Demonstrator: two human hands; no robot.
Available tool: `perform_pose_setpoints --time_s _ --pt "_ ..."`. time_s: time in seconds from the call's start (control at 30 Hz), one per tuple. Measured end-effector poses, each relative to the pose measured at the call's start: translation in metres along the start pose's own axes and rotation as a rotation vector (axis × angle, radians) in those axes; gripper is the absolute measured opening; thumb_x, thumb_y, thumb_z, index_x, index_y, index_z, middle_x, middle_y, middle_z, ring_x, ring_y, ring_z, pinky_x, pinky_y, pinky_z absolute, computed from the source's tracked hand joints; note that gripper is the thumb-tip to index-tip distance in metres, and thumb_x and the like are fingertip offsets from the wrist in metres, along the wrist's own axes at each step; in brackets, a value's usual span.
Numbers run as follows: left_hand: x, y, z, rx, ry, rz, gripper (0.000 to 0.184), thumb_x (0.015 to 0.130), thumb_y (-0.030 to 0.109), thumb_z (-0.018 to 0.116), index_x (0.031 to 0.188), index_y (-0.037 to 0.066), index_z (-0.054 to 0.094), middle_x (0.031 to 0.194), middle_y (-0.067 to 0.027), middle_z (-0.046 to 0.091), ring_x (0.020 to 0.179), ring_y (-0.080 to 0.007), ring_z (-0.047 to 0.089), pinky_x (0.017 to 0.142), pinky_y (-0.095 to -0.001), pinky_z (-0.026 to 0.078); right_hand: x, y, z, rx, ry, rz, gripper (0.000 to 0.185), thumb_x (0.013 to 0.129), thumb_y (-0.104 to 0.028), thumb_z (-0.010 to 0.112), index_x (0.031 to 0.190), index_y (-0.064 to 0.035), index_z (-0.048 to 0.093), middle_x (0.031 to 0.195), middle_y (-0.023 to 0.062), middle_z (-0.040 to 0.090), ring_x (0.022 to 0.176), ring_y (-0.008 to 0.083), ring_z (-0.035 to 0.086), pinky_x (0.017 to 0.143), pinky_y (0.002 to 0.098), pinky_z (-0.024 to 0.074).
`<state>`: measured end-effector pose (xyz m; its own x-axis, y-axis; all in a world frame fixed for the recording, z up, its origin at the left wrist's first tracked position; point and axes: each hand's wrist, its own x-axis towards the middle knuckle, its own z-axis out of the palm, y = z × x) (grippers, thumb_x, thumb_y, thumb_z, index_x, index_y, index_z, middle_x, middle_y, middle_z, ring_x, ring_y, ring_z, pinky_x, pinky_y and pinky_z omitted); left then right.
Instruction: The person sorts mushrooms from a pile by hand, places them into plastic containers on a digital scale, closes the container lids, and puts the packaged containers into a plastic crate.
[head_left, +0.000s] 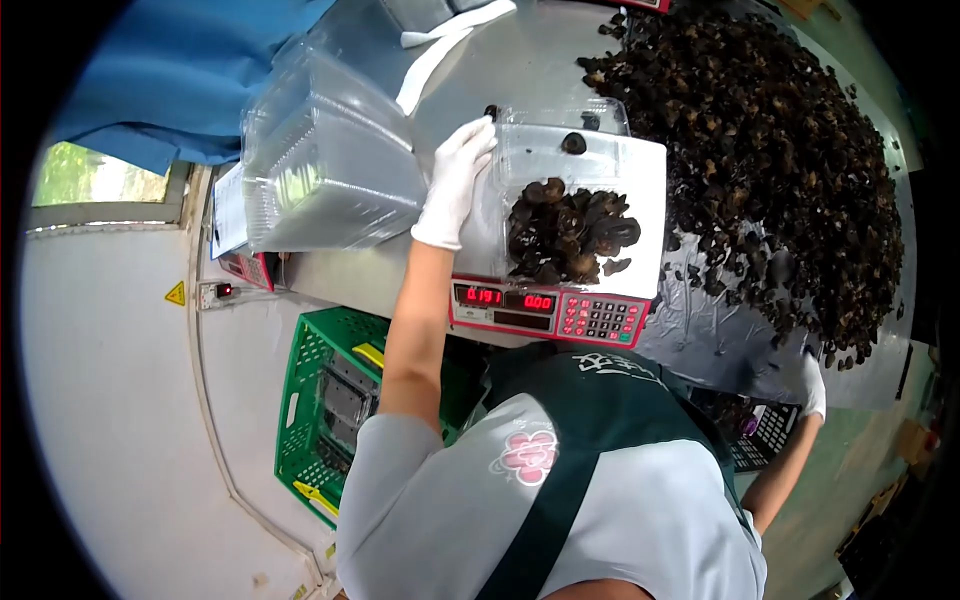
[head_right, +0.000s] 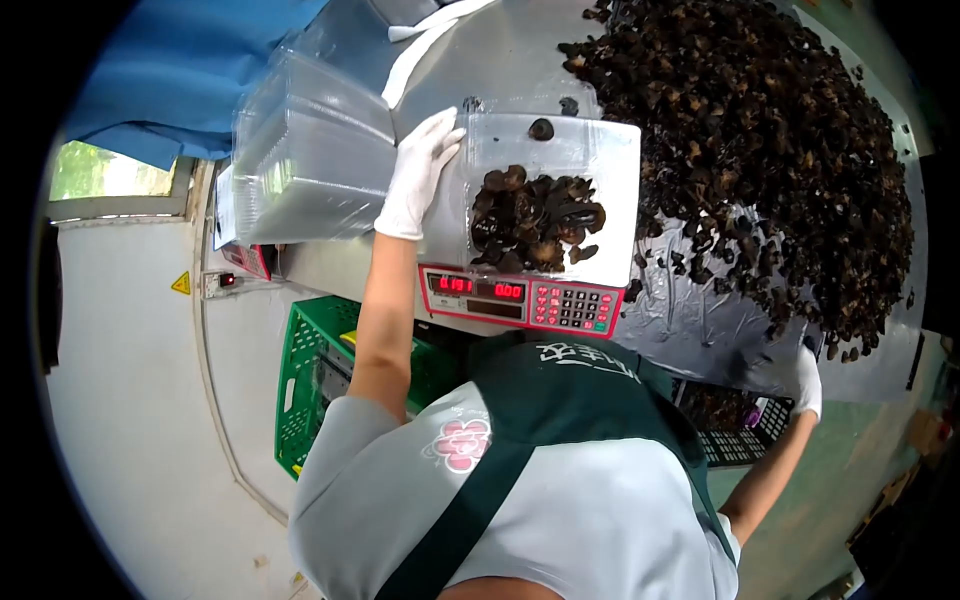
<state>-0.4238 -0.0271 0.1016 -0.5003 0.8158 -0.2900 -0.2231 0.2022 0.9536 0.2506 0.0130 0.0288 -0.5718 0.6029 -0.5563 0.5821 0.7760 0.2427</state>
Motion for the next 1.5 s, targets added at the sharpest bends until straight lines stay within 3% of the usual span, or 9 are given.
perform_pose_setpoints --time_s 0.07,0.1,0.17,0.27,0.47,0.73,0.93,1.33,1.5 --pt "0.005 0.001 0.006 -0.106 -0.072 -0.003 0.045 0.094 0.024 0.058 0.132 0.000 0.051 0.127 -0.0090 0.056 0.113 -0.0219 0.055 0.099 -0.0341 0.041 -0.052 0.000 0.005 1.048 -0.217 0.943 0.016 0.079 -0.016 0.065 0.083 -0.0010 0.066 0.075 0.0163 0.067 0.070 0.0331 0.067 0.061 0.0401 0.0519" --pt "0.011 -0.003 0.006 -0.126 -0.124 0.010 0.048 0.095 0.028 0.056 0.134 0.000 0.048 0.132 -0.0109 0.052 0.117 -0.0254 0.054 0.099 -0.0364 0.041 -0.062 0.000 0.015 1.050 -0.219 0.943 0.016 0.079 -0.016 0.065 0.083 -0.0010 0.066 0.075 0.0163 0.067 0.070 0.0331 0.067 0.061 0.0401 0.0519" --pt "0.008 0.005 0.011 -0.134 -0.100 0.007 0.050 0.096 0.030 0.055 0.134 -0.001 0.047 0.134 -0.0126 0.051 0.118 -0.0262 0.053 0.099 -0.0373 0.041 -0.073 0.000 0.031 0.366 -0.046 0.627 0.019 0.080 -0.021 0.065 0.086 -0.0028 0.067 0.080 0.0195 0.067 0.077 0.0355 0.067 0.064 0.0423 0.0518" --pt "0.009 0.009 0.009 -0.153 -0.135 0.047 0.058 0.098 0.039 0.049 0.138 -0.002 0.041 0.140 -0.0173 0.046 0.122 -0.0286 0.051 0.100 -0.0403 0.040 -0.020 -0.037 -0.036 0.693 0.146 0.747 0.023 0.079 -0.023 0.071 0.091 -0.0031 0.070 0.088 0.0199 0.069 0.085 0.0337 0.068 0.070 0.0380 0.0533" --pt "-0.036 0.021 0.001 -0.096 -0.133 0.363 0.066 0.100 0.050 0.036 0.134 -0.007 0.044 0.129 -0.0188 0.056 0.118 -0.0265 0.054 0.100 -0.0375 0.041 0.064 -0.129 -0.202 1.248 0.535 0.250 0.030 0.091 -0.018 0.063 0.112 0.0034 0.064 0.106 0.0161 0.070 0.101 0.0199 0.066 0.087 0.0295 0.0504" --pt "-0.118 -0.018 -0.024 0.698 -0.113 0.737 0.037 0.080 0.015 0.074 0.113 0.002 0.065 0.111 -0.0117 0.065 0.104 -0.0227 0.061 0.091 -0.0325 0.047 0.122 -0.175 -0.262 1.632 0.437 -0.018 0.049 0.092 -0.024 0.062 0.132 0.0026 0.049 0.116 0.0175 0.065 0.104 0.0201 0.064 0.090 0.0305 0.0502" --pt "-0.150 -0.055 -0.015 0.246 -0.064 -0.077 0.040 0.091 0.014 0.064 0.126 0.000 0.053 0.094 -0.0076 0.066 0.071 -0.0097 0.058 0.064 -0.0218 0.049 0.135 -0.193 -0.258 1.605 0.159 0.015 0.036 0.089 -0.021 0.069 0.113 0.0027 0.058 0.079 0.0055 0.068 0.069 0.0085 0.063 0.065 0.0228 0.0498" --pt "-0.153 -0.070 -0.007 0.136 -0.034 0.113 0.019 0.091 0.002 0.056 0.109 -0.003 0.055 0.078 -0.0075 0.066 0.063 -0.0097 0.062 0.057 -0.0218 0.050 0.141 -0.217 -0.230 1.953 0.233 -0.161 0.005 0.091 -0.005 0.060 0.091 -0.0021 0.056 0.074 0.0015 0.063 0.069 0.0084 0.064 0.061 0.0215 0.0478" --pt "-0.180 -0.087 -0.022 0.408 0.067 0.279 0.035 0.082 0.002 0.065 0.114 -0.001 0.052 0.096 -0.0115 0.065 0.089 -0.0168 0.065 0.075 -0.0288 0.054 0.132 -0.218 -0.234 1.246 0.814 -0.339 0.011 0.082 -0.002 0.067 0.090 -0.0035 0.060 0.081 0.0088 0.067 0.072 0.0173 0.067 0.067 0.0268 0.0515"
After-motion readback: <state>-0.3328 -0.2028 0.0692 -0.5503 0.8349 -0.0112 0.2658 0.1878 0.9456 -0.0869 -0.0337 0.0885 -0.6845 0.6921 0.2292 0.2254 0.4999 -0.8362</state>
